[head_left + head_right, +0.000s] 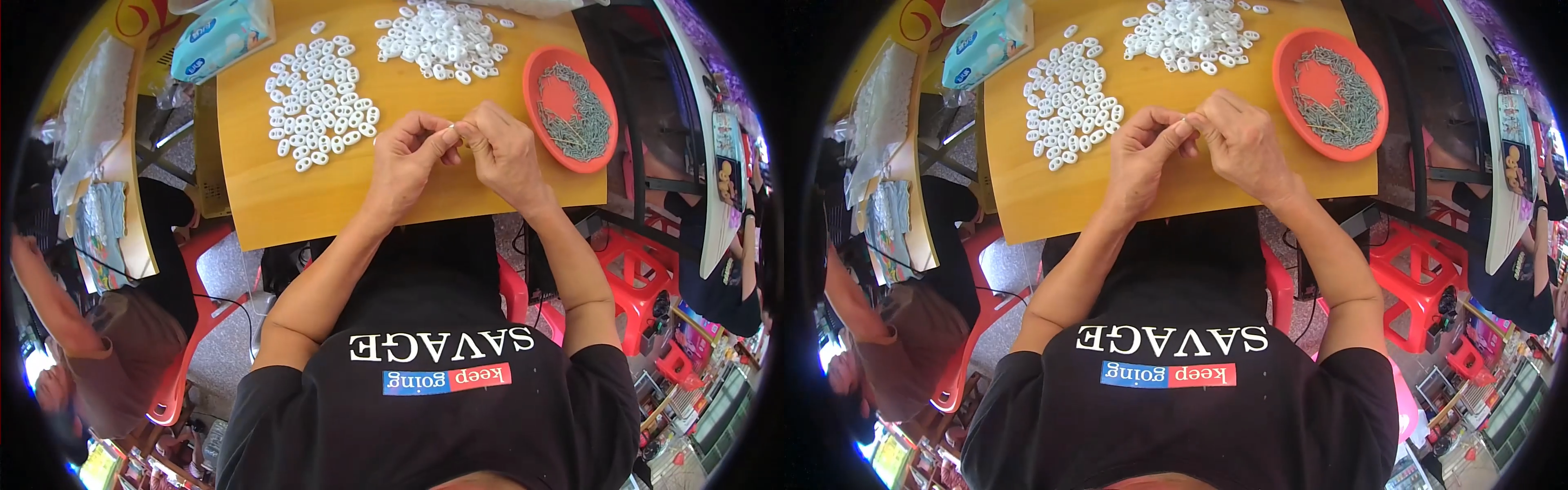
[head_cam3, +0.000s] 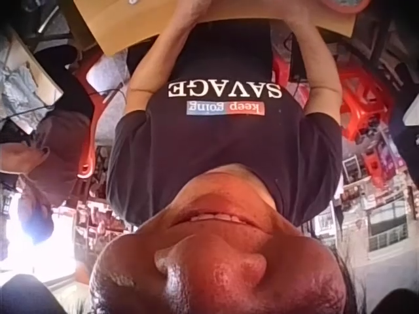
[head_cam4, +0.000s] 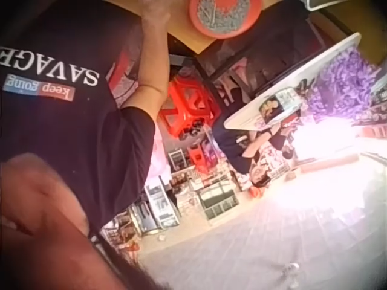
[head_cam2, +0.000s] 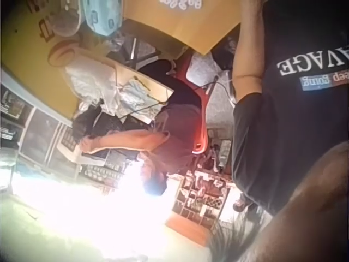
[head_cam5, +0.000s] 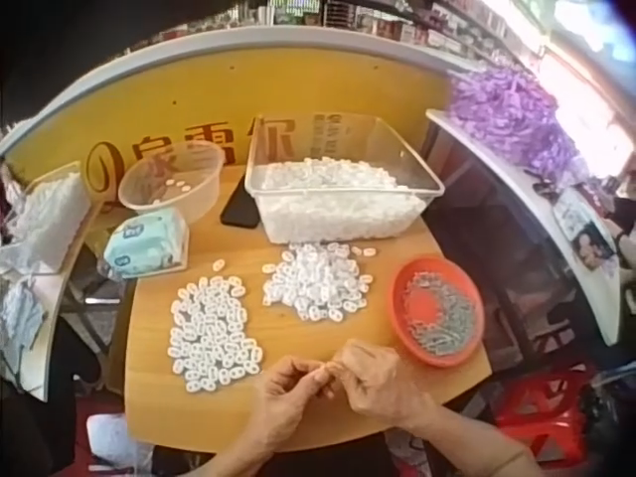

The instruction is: Assembling small white plastic components by hand on a wooden table in a workshop.

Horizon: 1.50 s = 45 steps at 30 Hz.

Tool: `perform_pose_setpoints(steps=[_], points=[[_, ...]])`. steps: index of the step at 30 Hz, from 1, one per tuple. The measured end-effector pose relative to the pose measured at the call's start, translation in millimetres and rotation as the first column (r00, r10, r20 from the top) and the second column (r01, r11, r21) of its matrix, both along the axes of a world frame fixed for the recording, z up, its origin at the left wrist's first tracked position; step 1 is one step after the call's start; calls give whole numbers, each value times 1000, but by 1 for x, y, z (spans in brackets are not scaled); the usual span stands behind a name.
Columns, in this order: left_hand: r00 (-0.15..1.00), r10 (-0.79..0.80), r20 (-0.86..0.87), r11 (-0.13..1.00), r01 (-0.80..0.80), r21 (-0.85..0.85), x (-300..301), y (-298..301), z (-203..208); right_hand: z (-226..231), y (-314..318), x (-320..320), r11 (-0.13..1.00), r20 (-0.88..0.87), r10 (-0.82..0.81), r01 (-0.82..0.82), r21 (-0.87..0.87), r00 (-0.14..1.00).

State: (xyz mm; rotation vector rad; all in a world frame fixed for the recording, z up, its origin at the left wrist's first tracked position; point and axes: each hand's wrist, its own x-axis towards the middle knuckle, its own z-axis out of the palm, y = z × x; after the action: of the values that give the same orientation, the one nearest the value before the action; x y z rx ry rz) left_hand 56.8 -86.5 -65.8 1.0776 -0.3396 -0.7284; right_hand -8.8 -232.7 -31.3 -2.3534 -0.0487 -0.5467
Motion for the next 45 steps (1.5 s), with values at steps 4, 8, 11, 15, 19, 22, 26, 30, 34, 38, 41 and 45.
perform_pose_setpoints(steps=[4,8,11,15,19,22,26,30,34,38,41,45], points=[[997,63,-35,997,-64,-32,-2,-1,2,-3,8,2,998,46,-59,59,10,997],[993,60,-105,996,-67,-56,1,0,2,7,2,4,998,36,-64,64,-8,997],[975,23,-219,985,-59,-160,9,16,17,9,-9,1,901,-226,-77,165,402,971],[992,105,-69,962,-119,-245,41,61,29,3,-5,2,905,-230,-122,203,374,966],[968,232,-95,957,-244,-156,54,103,32,-6,14,8,975,-162,-12,48,215,987],[958,263,-111,952,-276,-130,48,121,26,-11,29,15,995,-56,68,-64,79,996],[941,309,-138,941,-323,-95,35,127,25,-19,53,25,997,0,66,-66,-37,998],[945,286,-159,947,-304,-104,27,117,23,-21,61,27,968,-6,-2,0,-251,1000],[958,235,-164,962,-253,-102,21,106,21,-21,62,24,967,5,-47,46,-252,999],[961,212,-180,969,-230,-85,15,97,18,-16,54,21,977,-73,-56,40,-210,996],[958,201,-206,971,-222,-84,11,93,9,-17,40,19,991,-105,-25,10,-133,994],[959,189,-211,975,-209,-72,7,84,8,-15,29,19,986,-172,21,-49,-161,985]])
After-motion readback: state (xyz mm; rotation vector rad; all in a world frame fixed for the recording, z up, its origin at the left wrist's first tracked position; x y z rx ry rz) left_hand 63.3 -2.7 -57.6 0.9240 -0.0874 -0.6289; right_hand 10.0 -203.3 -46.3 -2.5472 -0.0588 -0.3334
